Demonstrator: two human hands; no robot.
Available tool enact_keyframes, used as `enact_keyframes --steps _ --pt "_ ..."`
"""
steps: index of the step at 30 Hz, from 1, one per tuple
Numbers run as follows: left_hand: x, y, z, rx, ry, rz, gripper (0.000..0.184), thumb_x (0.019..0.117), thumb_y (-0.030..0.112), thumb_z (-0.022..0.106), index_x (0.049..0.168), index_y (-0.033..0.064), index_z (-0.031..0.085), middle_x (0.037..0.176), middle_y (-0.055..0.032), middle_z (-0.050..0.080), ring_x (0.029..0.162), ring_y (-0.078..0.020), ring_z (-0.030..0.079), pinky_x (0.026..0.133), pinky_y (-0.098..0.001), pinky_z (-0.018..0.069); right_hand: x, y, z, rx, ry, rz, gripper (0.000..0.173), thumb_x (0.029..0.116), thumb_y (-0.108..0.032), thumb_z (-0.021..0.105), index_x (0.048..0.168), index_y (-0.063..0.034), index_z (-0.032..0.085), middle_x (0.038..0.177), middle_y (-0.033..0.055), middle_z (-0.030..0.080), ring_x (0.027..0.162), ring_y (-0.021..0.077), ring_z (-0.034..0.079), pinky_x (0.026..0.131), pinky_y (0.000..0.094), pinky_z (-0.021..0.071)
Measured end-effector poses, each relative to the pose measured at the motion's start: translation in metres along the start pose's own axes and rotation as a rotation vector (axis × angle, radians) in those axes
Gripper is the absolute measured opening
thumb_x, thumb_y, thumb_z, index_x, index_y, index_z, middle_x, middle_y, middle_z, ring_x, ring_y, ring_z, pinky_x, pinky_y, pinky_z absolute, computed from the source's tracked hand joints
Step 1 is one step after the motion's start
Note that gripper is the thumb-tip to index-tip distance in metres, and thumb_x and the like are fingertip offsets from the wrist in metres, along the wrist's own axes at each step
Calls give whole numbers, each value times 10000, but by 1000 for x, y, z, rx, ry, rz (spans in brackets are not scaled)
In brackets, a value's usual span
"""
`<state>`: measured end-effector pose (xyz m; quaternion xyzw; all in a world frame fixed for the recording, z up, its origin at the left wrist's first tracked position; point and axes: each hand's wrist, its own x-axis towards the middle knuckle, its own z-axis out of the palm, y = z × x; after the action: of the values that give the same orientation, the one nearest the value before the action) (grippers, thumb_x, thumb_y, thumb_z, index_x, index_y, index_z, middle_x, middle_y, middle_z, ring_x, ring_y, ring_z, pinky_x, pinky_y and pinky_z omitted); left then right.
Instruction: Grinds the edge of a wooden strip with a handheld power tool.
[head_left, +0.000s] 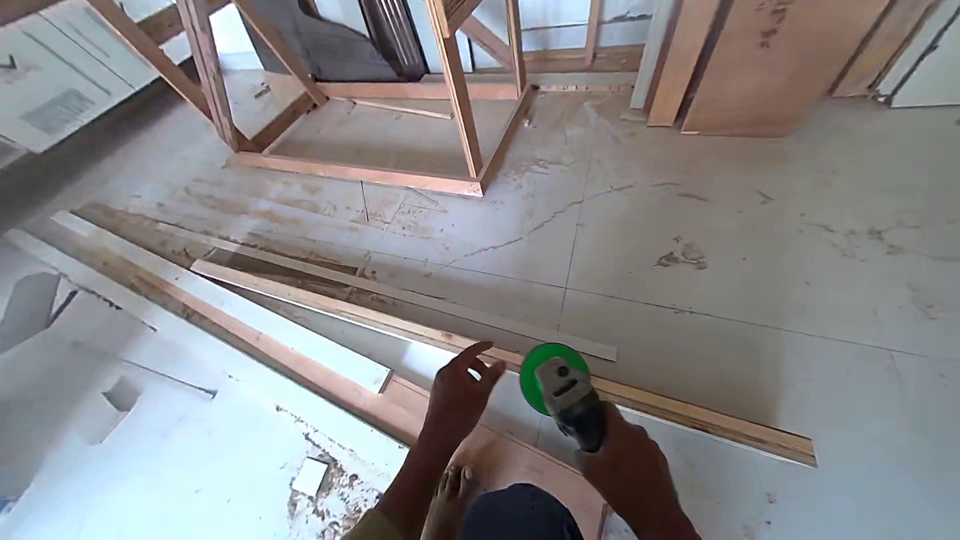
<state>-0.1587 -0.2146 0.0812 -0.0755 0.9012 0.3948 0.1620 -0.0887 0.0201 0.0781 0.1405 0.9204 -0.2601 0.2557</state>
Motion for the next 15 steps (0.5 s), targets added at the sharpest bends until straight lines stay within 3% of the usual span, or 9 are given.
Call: enact_keyframes --steps 2,5,7,10,15 --pt "-8 -12 -2 -87 -156 8 743 925 494 725 1551 201 451 1011 -71 705 686 -158 671 659 -360 605 10 -34 16 -34 -64 -60 608 786 -305 756 1333 -90 598 1017 157 735 942 365 731 762 571 576" --pt "-7 -26 -4 29 -225 -2 959 833 553 799 1615 244 337 1203 -116 683 871 -204 700 813 -417 600 21 -78 32 -54 -158 -111 569 828 -281 720 1343 -85 576 1050 155 728 974 348 726 796 546 575" --pt "0 -37 -11 80 -180 -7 958 838 520 810 1616 229 331 1232 -135 682 914 -232 710 848 -454 595 29 -99 37 -70 -214 -123 560 845 -259 706 1353 -72 562 1090 157 718 1017 337 714 834 528 566" --pt "12 -46 -25 128 -185 -38 982 852 476 819 1630 211 282 1163 -129 701 885 -219 713 845 -439 594 38 -115 47 -105 -245 -133 554 847 -259 702 1350 -75 561 1105 146 714 1049 316 707 855 498 561" --pt "14 -49 -16 134 -208 -43 995 869 476 801 1638 158 256 1217 -138 681 925 -211 710 873 -416 589 43 -113 48 -123 -291 -72 584 841 -265 714 1372 -93 541 1133 133 712 1063 307 707 856 489 566"
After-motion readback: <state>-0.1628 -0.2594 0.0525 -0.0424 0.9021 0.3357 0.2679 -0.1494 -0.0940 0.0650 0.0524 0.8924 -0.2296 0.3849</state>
